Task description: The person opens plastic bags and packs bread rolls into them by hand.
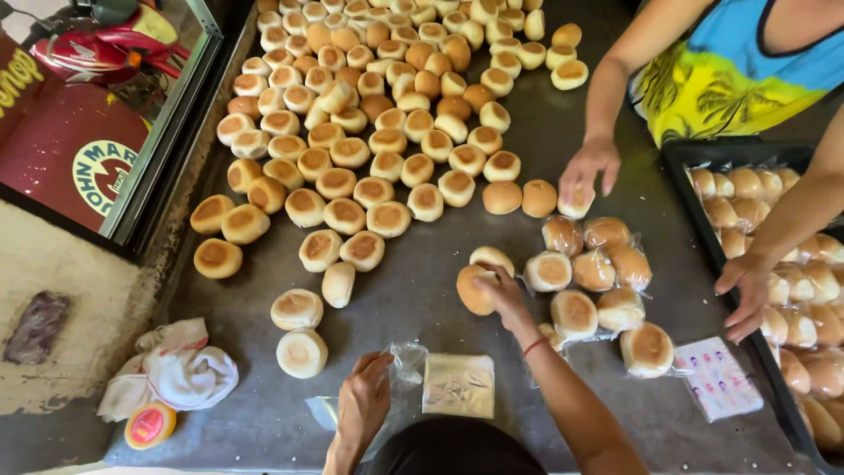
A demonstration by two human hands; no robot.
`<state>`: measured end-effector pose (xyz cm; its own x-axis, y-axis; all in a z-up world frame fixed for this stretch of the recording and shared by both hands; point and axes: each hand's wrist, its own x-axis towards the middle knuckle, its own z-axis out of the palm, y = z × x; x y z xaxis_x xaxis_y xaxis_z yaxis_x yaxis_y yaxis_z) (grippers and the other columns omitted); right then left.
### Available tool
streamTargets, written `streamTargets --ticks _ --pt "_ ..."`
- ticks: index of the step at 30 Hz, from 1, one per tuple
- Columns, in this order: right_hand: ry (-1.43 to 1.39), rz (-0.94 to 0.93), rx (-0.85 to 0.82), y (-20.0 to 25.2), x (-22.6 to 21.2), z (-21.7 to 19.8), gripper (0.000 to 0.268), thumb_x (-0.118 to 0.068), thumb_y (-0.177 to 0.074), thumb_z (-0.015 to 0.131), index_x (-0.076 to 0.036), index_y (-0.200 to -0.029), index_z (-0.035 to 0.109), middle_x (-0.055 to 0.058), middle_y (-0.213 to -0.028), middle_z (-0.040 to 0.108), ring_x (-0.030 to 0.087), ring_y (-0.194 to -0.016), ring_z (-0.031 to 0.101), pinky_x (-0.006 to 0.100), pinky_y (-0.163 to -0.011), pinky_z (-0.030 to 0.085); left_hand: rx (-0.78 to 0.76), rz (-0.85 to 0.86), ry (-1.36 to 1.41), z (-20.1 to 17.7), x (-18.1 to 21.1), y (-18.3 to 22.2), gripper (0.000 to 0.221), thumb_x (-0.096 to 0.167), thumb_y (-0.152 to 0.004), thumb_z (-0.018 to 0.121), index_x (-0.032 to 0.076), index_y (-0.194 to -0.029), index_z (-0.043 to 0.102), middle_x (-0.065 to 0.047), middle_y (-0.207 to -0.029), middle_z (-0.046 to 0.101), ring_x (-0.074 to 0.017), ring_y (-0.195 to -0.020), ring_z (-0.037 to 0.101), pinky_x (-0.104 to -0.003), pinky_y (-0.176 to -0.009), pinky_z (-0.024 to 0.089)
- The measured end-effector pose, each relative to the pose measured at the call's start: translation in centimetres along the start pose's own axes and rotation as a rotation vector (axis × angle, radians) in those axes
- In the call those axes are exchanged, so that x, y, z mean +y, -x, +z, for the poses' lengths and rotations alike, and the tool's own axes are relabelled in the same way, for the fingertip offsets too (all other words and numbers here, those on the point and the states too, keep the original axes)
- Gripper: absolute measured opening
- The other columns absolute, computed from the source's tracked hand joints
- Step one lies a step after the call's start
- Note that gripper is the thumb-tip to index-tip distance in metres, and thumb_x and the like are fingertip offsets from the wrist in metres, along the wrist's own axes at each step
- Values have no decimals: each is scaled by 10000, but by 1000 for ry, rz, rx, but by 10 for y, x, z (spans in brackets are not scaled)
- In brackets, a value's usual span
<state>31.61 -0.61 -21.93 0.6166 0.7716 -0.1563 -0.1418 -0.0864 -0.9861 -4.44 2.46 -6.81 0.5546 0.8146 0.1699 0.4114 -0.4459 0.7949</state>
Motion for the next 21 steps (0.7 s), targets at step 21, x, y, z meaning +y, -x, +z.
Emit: streamTargets --ticks 21 --pt "-495 -83 -189 164 -97 72 814 -129 -810 753 -47 -1513 350 78 -1439 508 204 -1359 462 381 -1117 397 -164 13 325 21 70 -26 682 3 -775 716 16 -1425 510 -197 -1482 507 -343 -1341 553 -380 -1037 509"
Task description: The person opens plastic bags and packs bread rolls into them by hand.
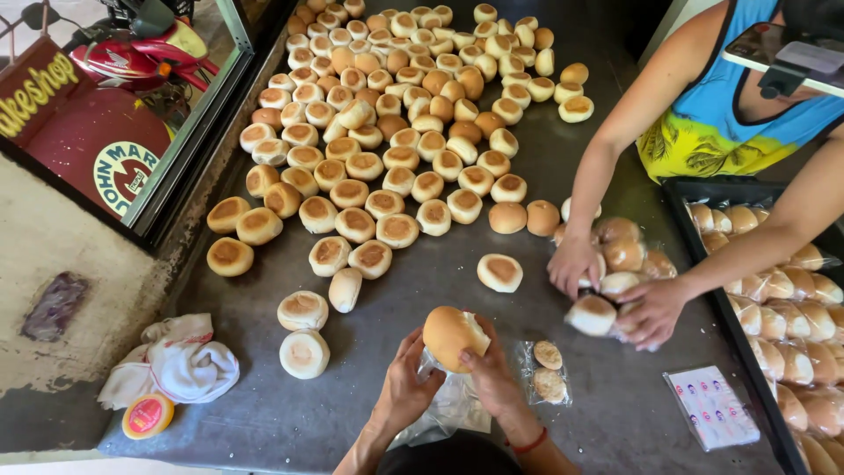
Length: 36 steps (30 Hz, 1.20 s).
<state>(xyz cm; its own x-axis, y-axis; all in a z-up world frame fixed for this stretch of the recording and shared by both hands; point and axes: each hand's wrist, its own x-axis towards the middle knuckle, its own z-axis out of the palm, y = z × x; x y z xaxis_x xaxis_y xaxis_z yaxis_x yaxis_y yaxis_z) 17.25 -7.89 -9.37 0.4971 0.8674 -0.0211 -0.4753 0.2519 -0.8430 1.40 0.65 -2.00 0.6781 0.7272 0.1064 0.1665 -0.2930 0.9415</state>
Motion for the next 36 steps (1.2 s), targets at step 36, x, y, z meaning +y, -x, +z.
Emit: streamTargets --ticks 36 --pt "1139 -342 -376 44 -64 50 663 -102 -859 763 -63 -1466 497 194 -1326 571 388 -1084 697 405 -849 611 -50 139 -281 -22 -3 9 725 -114 -652 640 -58 -1366 530 -199 -1531 467 -422 -1165 647 -414 -904 593"
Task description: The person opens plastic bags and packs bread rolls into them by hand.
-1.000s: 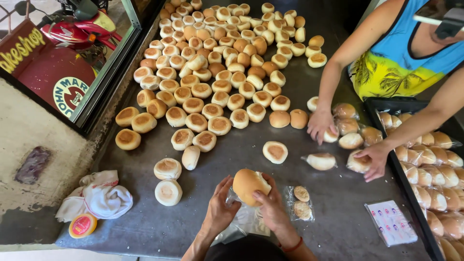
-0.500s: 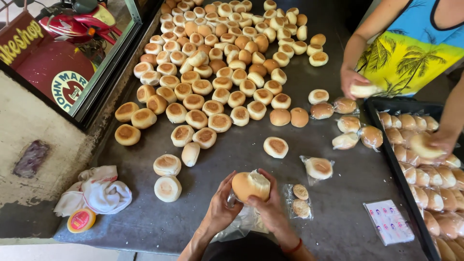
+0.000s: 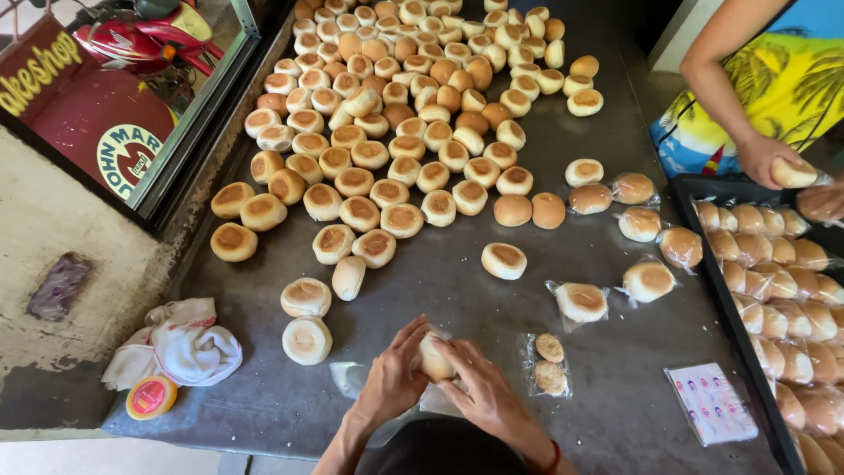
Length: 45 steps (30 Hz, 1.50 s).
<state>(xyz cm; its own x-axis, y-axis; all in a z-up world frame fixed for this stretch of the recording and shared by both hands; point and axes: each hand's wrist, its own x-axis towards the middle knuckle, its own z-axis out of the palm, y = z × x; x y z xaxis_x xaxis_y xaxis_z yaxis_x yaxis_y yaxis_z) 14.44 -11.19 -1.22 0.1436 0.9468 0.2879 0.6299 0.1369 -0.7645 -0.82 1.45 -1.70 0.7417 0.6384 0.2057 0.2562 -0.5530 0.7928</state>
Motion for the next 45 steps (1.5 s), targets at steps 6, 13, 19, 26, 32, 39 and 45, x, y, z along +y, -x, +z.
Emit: streamTargets --ticks 6,13,19,26,32,39,45 --pt "261 305 -56 -2 64 37 509 -136 -860 745 -113 -1336 566 144 -1276 626 348 -961 714 418 -792 597 -135 165 83 -6 51 -1 742 -125 -663 602 -73 -1397 515 -212 -1557 465 -416 -1213 650 -389 -936 599" --pt "111 -86 66 -15 47 -5 521 -139 -833 758 -24 -1320 612 143 -1103 674 332 -876 714 417 -754 603 55 287 160 -31 34 -6 709 -132 -723 663 -80 -1420 546 -216 -1432 582 -379 -1235 655 -371 -942 565" --pt "-242 59 -171 -4 28 -47 128 -113 -891 749 6 -934 729 103 -1100 747 161 -732 685 290 -579 564 -23 -120 77 -50 23 -12 191 139 -787 893 75 -944 806 -78 -915 796 -226 -672 710 -348 -629 581" --pt "-383 268 198 -13 20 -50 102 -76 -924 720 21 -952 728 140 -925 748 163 -748 723 281 -619 560 66 226 -98 -51 57 -27 134 39 -853 768 69 -983 763 -95 -891 716 -284 -762 704 -377 -656 554" --pt "-796 115 239 4 28 -44 44 -3 -972 681 38 -989 676 131 -1019 699 186 -877 698 310 -728 564 23 67 548 -29 45 -21 106 16 -875 771 51 -974 783 -98 -863 708 -284 -684 641 -368 -598 524" --pt "12 54 125 -2 13 -8 72 -25 -903 703 -55 -967 684 60 -978 731 212 -823 715 310 -730 552 118 -78 34 3 -4 -25 128 182 -960 721 86 -963 805 -119 -913 754 -228 -757 719 -362 -648 546" --pt "132 -51 207 -9 13 -13 106 -39 -878 699 -54 -980 722 67 -1037 713 179 -882 703 292 -738 566 -234 -104 213 9 -5 -11 236 126 -911 685 34 -1120 745 -182 -1006 750 -299 -884 750 -376 -775 567"
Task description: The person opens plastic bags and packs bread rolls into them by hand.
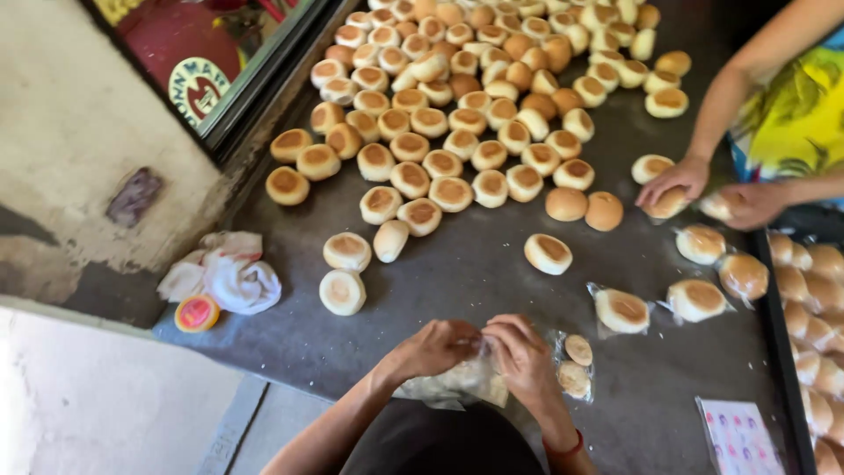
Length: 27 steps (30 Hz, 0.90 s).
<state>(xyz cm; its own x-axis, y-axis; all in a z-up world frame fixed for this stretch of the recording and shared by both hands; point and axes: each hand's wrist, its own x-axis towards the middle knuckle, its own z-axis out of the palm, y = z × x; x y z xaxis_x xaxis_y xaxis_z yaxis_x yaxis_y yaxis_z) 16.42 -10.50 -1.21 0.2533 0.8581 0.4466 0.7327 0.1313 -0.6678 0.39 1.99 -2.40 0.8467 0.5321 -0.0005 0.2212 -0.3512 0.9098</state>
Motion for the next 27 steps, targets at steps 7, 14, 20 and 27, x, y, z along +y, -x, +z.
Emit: streamTargets --ticks 7,14,20,27 --pt "-593 427 -9 10 40 6 120 5 -949 612 7 -996 722 33 -1077 732 112 -909 658 262 -797 539 230 272 -334 7 39 12 177 162 -911 755 53 -1050 740 -108 -999 717 -295 -800 709 -397 -686 576" --pt "-514 206 -8 9 35 4 136 1 -927 680 11 -1059 714 137 -1330 608 200 -1054 622 317 -864 539 423 457 -408 -1 54 9 159 165 -891 781 77 -1023 771 -74 -1111 670 -231 -799 716 -357 -681 581" --pt "-140 -90 147 -4 -15 -7 278 20 -866 738 1 -1137 679 186 -1408 552 310 -1204 627 369 -965 539 130 79 395 6 41 9 119 91 -956 697 30 -1024 774 -103 -1224 690 -213 -1081 704 -300 -893 598" --pt "-223 -106 296 14 -19 0 118 30 -947 714 -24 -1044 675 72 -1165 685 270 -1178 644 370 -987 552 350 152 404 15 24 9 123 123 -929 763 14 -986 772 -112 -1224 691 -182 -1115 664 -322 -947 581"
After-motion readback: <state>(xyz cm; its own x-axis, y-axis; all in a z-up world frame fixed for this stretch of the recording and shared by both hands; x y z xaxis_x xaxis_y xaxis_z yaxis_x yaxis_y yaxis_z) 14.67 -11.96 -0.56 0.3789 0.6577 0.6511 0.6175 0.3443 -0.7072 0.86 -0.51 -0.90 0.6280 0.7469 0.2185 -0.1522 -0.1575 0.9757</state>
